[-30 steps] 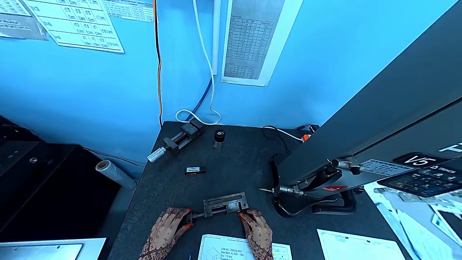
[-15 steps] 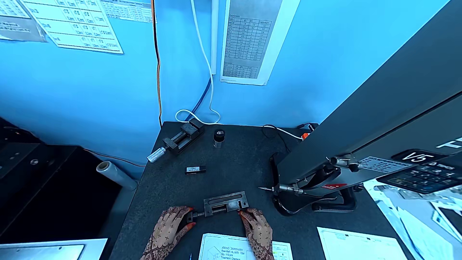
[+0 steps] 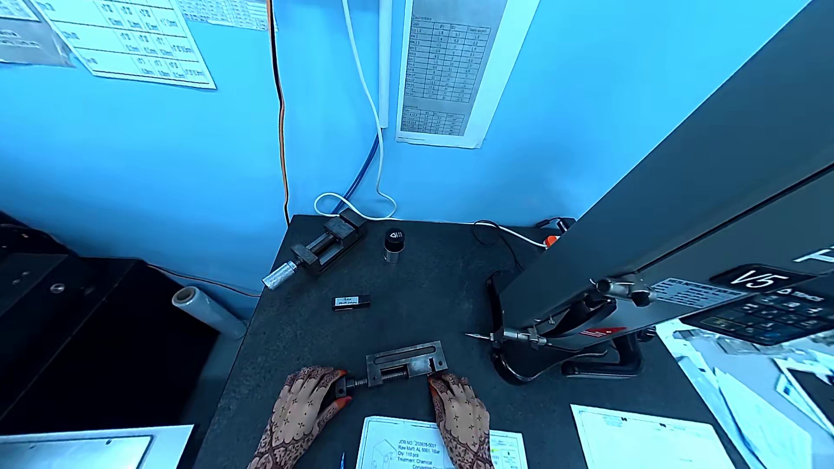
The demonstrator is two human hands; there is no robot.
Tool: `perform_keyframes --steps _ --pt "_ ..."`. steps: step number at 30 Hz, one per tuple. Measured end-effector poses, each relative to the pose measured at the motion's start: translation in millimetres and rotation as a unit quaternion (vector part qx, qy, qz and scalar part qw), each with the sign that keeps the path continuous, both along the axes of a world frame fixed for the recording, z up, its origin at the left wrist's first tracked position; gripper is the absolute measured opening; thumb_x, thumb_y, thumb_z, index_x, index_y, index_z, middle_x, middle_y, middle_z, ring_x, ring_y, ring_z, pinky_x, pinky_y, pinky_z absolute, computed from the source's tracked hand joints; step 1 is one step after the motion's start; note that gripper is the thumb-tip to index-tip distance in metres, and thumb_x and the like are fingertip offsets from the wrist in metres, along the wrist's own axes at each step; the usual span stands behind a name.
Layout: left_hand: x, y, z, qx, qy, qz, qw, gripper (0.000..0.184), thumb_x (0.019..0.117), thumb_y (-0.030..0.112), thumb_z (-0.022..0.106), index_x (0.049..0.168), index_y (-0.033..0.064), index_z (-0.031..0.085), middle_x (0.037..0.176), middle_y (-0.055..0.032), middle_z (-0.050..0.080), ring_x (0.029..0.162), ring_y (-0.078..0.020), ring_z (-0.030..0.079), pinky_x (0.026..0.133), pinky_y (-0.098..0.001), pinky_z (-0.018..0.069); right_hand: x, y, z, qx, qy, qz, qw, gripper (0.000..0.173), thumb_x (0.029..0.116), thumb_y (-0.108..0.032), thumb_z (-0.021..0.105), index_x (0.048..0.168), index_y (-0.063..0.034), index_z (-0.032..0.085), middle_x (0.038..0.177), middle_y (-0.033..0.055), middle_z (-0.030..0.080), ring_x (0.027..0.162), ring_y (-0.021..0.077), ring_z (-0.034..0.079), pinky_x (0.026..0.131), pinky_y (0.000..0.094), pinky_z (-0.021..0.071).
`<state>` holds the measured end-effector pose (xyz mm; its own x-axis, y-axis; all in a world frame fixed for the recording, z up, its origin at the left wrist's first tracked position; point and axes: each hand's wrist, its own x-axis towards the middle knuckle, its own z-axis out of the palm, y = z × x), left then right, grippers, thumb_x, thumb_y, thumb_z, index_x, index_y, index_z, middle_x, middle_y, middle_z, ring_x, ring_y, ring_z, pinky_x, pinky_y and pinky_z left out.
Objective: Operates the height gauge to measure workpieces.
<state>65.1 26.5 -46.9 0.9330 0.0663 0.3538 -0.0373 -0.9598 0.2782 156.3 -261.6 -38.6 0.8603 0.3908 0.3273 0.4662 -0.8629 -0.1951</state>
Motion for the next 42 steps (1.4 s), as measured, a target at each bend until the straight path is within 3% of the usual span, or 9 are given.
perform_keyframes --steps 9,12,16,19,22,24,26,28,42 --pt "4 2 8 -0.046 0.03 -0.004 0.998 0.056 0.0958 0.061 0.05 0.113 0.0154 0.078 0.11 -0.0069 0.077 0.107 -0.0325 0.072 0.096 -0.0551 0.0518 8 5 19 -0.087 0.021 0.043 0.995 0.019 0.0892 -0.009 0.066 0.1 -0.0109 0.082 0.101 0.01 0.079 0.1 0.0336 0.075 0.078 0.0485 0.0608" --pt "11 13 20 -0.126 0.132 -0.022 0.983 0.055 0.0962 0.062 0.053 0.12 0.0177 0.077 0.126 -0.0077 0.072 0.123 -0.0362 0.063 0.103 -0.0607 0.0444 8 7 24 -0.105 0.045 0.045 0.992 0.021 0.0906 -0.007 0.065 0.102 -0.0104 0.081 0.098 0.011 0.079 0.098 0.0335 0.075 0.079 0.0486 0.0598" --pt "12 16 12 -0.141 0.133 -0.035 0.98 0.059 0.0955 0.066 0.049 0.127 0.0228 0.075 0.139 -0.0044 0.065 0.133 -0.0379 0.054 0.105 -0.063 0.0416 10 7 26 -0.108 0.051 0.04 0.992 0.019 0.0917 -0.009 0.065 0.1 -0.0113 0.081 0.093 0.0107 0.078 0.092 0.0326 0.076 0.076 0.0471 0.0599" --pt "8 9 13 -0.092 0.1 -0.035 0.99 0.056 0.0953 0.063 0.052 0.124 0.0205 0.075 0.133 -0.0033 0.069 0.13 -0.0384 0.058 0.102 -0.0656 0.0434 12 7 38 -0.104 0.127 0.03 0.986 0.023 0.0968 -0.011 0.059 0.107 -0.0103 0.08 0.098 0.0134 0.078 0.098 0.0346 0.074 0.083 0.0491 0.0581" --pt "4 0 8 -0.019 0.02 -0.03 0.999 0.05 0.0947 0.053 0.056 0.118 0.014 0.077 0.117 -0.008 0.076 0.116 -0.0387 0.068 0.094 -0.0651 0.0486 15 14 75 -0.142 0.299 0.014 0.943 0.039 0.1069 -0.017 0.039 0.129 -0.0068 0.07 0.125 0.0178 0.071 0.121 0.0375 0.065 0.105 0.0508 0.0458" --pt "2 -1 -1 0.038 -0.033 -0.024 0.998 0.048 0.0966 0.052 0.052 0.116 0.017 0.078 0.112 -0.005 0.077 0.109 -0.0332 0.071 0.091 -0.0574 0.0514 15 12 67 -0.135 0.275 0.013 0.952 0.038 0.1062 -0.019 0.041 0.126 -0.0079 0.072 0.119 0.017 0.074 0.117 0.0367 0.068 0.102 0.0506 0.049" --pt "1 -2 -6 0.08 -0.073 -0.016 0.994 0.046 0.0985 0.051 0.049 0.114 0.0193 0.078 0.109 -0.0028 0.078 0.106 -0.0305 0.072 0.091 -0.0534 0.0515 12 6 42 -0.098 0.153 0.019 0.983 0.027 0.1008 -0.017 0.055 0.108 -0.0099 0.079 0.093 0.0149 0.077 0.094 0.0354 0.075 0.082 0.0499 0.0576" --pt "0 -3 -10 0.12 -0.112 -0.002 0.986 0.046 0.1003 0.052 0.046 0.112 0.0213 0.079 0.106 -0.0004 0.078 0.103 -0.027 0.072 0.09 -0.0495 0.0498 10 3 31 -0.075 0.105 0.021 0.991 0.021 0.0971 -0.017 0.061 0.102 -0.0115 0.081 0.084 0.0139 0.076 0.086 0.035 0.075 0.076 0.0498 0.0585" --pt "0 -5 0 0.086 -0.044 0.008 0.995 0.053 0.0984 0.058 0.046 0.116 0.0192 0.076 0.115 -0.003 0.076 0.108 -0.0292 0.071 0.096 -0.0545 0.0489 -1 0 18 -0.031 0.082 -0.004 0.996 0.023 0.0951 -0.019 0.063 0.108 -0.0157 0.081 0.103 0.0097 0.078 0.098 0.032 0.075 0.08 0.05 0.0596"
